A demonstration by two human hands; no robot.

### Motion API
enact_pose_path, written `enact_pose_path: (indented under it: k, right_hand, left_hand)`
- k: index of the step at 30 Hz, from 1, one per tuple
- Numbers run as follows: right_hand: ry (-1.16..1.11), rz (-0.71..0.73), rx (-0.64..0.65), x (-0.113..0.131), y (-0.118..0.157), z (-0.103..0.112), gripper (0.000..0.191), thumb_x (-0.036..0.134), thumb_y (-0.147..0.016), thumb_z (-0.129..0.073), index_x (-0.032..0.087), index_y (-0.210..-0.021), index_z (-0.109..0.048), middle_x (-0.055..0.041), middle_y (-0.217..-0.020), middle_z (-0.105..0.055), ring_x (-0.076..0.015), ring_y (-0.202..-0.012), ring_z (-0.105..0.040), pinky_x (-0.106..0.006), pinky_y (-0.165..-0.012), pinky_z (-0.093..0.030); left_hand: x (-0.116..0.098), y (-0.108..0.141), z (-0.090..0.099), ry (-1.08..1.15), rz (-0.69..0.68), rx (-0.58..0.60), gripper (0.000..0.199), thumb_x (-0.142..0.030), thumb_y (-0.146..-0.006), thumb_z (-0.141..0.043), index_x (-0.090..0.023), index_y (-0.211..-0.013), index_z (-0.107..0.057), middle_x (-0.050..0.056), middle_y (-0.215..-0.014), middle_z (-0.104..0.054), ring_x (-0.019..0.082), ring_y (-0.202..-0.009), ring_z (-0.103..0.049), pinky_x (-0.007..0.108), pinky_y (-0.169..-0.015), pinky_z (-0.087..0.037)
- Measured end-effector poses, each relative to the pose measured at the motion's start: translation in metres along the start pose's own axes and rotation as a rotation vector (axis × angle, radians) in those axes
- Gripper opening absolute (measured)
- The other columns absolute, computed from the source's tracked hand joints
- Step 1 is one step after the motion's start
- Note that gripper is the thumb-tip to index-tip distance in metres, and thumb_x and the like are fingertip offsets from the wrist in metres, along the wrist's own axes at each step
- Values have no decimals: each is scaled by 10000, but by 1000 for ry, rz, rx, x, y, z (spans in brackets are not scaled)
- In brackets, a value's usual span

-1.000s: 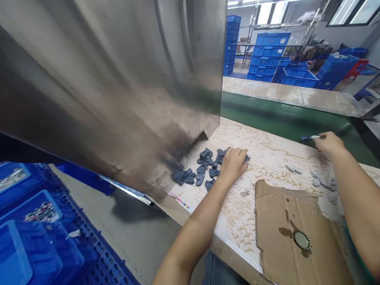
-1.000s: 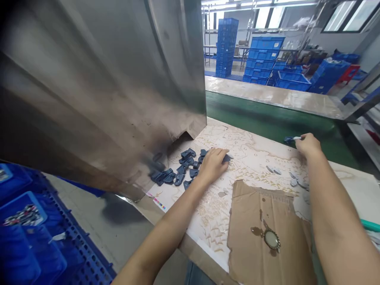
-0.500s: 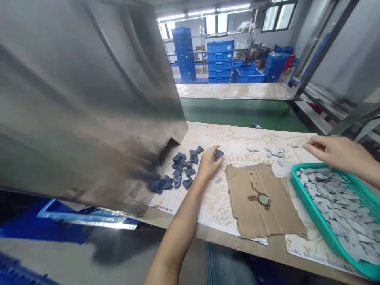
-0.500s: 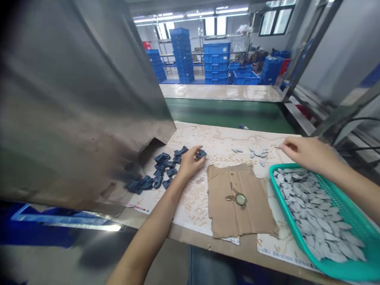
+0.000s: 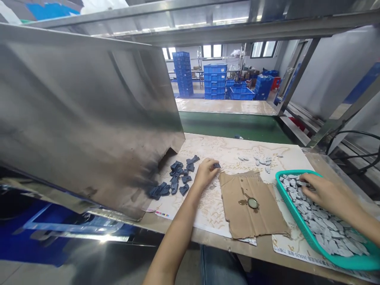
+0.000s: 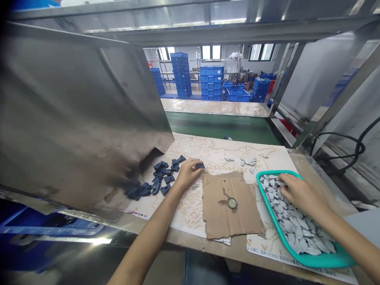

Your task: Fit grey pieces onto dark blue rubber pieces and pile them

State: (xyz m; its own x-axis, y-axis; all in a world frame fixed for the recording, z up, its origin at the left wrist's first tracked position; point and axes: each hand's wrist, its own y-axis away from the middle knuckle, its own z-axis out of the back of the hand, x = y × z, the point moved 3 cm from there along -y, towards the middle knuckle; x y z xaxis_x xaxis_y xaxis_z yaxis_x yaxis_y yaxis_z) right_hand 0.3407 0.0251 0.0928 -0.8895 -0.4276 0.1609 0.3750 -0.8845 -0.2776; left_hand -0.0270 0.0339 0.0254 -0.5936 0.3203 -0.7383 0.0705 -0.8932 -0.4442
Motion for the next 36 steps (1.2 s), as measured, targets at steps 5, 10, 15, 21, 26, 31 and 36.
enact_pose_path:
  k: [5, 10, 15, 21, 26, 31, 36]
  right_hand:
    - [-263, -260, 16, 2, -3, 12, 435, 564, -673, -505, 251, -967, -571, -90, -849, -665, -341, -730, -652, -433, -624, -520]
    - [-732, -282, 189, 29, -8, -4, 556, 678, -718, -665, 243, -1064, -637, -101, -1024, -674, -323, -885, -661, -376, -764, -574]
    - [-849, -120, 401, 75, -17, -34, 558, 703, -721, -708, 192, -930, -626, -83, -770, -648, -266, -705, -642, -368, -697, -555]
    - [-939, -55, 457, 81, -25, -58, 614, 743, -717, -699, 191, -984, -667, -95, -825, -667, -282, -798, -655, -357, -694, -555]
    - [-1010, -97, 487, 77, -21, -60, 635, 769, -700, -725, 194, -963, -668, -91, -806, -677, -263, -738, -659, -349, -694, -559]
    - [-947, 5, 485, 82, -21, -58, 553, 733, -736, -717, 187, -805, -666, -62, -651, -627, -220, -629, -615, -293, -571, -499]
    - [-917, 36, 575, 89, -22, -51, 517, 696, -789, -668, 183, -854, -661, -77, -736, -662, -222, -658, -619, -300, -576, -472]
  left_hand:
    - [3, -1, -4, -24, 15, 29, 375, 16, -712, -653, -144, -1050, -665, 24, -898, -643, 126, -771, -601, 237, -732, -524]
    - [1, 0, -4, -49, 3, 76, 237, 14, -716, -651, -144, -892, -651, 9, -836, -617, 133, -767, -585, 239, -728, -506]
    - [-1, 2, -5, -75, -29, 143, 238, -43, -769, -676, -170, -969, -693, 37, -939, -621, 138, -794, -598, 249, -756, -504]
    - [-1, 3, 0, -231, -33, 97, 299, -178, -806, -724, -170, -1103, -690, 53, -975, -611, 127, -732, -583, 247, -688, -470]
    - [-3, 2, 15, -300, -117, -157, 183, -341, -815, -741, -163, -824, -700, 16, -784, -572, 109, -648, -544, 222, -579, -407]
    - [-21, 7, 31, -114, -434, -541, 356, -458, -919, -582, -159, -725, -593, 70, -842, -607, 151, -779, -614, 247, -648, -489]
    - [-30, 10, 21, 202, -341, -404, 310, -401, -947, -543, -182, -749, -447, 4, -692, -636, 88, -527, -580, 203, -546, -469]
